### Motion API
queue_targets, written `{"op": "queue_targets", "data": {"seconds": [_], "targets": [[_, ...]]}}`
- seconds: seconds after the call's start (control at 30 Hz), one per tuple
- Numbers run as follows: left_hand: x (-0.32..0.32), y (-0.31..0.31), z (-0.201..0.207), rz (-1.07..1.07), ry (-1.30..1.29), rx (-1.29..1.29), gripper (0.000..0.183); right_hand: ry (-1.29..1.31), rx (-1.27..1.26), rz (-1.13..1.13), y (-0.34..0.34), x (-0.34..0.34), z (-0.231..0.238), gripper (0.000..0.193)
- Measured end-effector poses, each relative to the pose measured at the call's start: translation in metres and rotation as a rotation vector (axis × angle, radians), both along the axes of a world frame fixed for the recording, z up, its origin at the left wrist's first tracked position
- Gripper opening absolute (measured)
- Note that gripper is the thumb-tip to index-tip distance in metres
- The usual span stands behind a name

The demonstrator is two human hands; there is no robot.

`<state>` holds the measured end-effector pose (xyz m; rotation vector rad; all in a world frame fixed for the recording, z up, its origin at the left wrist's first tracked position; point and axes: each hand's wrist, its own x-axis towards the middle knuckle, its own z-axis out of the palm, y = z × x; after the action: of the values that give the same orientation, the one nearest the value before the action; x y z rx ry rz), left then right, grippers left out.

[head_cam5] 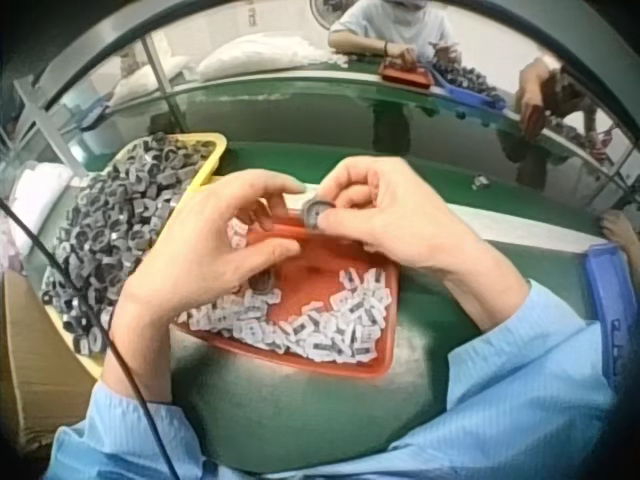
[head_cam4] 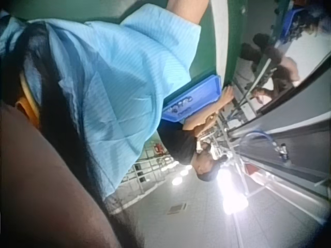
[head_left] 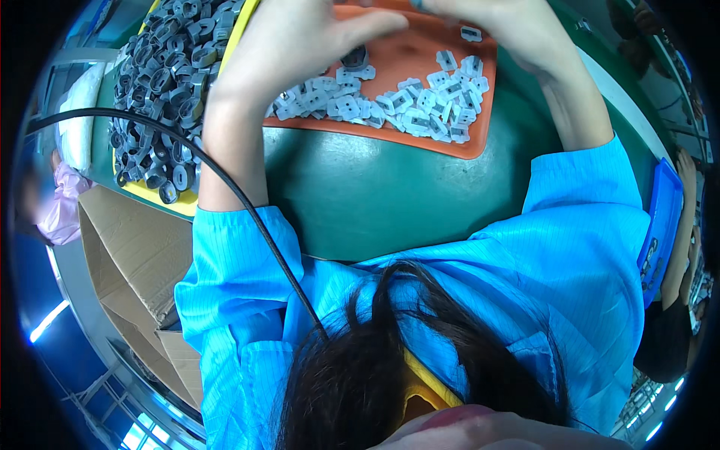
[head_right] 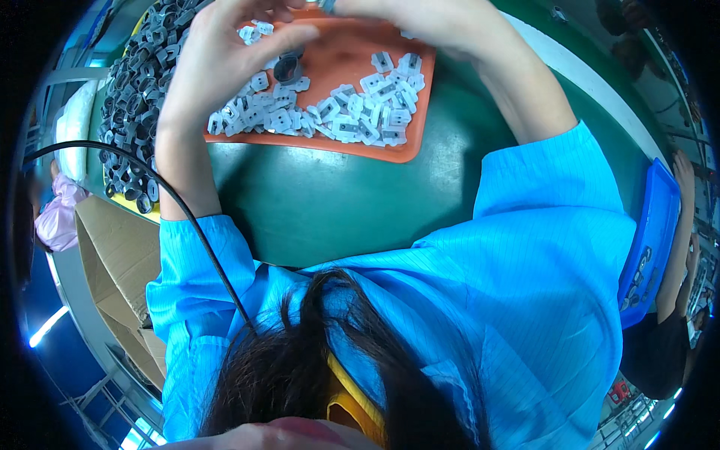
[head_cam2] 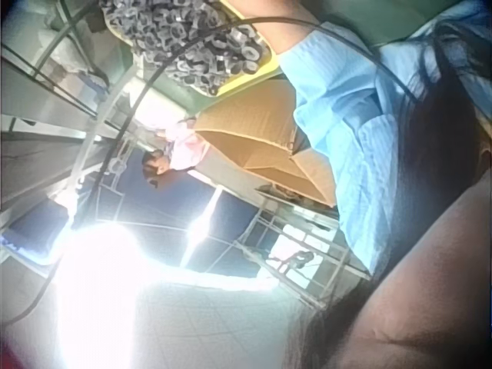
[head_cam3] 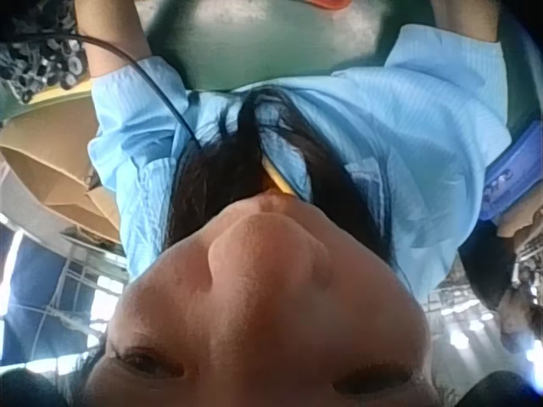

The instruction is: Manually assembling small grey plastic components by fitting them together.

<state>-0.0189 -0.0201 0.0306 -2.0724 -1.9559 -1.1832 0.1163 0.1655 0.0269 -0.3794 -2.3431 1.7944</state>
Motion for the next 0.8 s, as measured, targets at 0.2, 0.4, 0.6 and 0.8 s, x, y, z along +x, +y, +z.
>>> {"op": "queue_targets", "data": {"seconds": [0.2, 0.4, 0.6, 0.8], "targets": [[-0.030, -0.015, -0.012, -0.061, -0.009, -0.463, 0.047, 0.080, 0.402, -0.430, 0.113, -0.004, -0.062, 0.021], [-0.031, -0.013, -0.027, 0.031, 0.005, -0.474, 0.018, 0.331, 0.997, -0.554, 0.128, 0.005, -0.073, 0.024], [-0.022, -0.016, -0.018, 0.003, -0.189, -0.522, 0.027, 0.015, 0.828, 0.265, 0.006, 0.021, 0.003, 0.024], [-0.019, -0.011, -0.012, -0.145, -0.066, -0.618, 0.032, -0.108, 0.876, 0.258, -0.006, 0.026, 0.003, 0.016]]}}
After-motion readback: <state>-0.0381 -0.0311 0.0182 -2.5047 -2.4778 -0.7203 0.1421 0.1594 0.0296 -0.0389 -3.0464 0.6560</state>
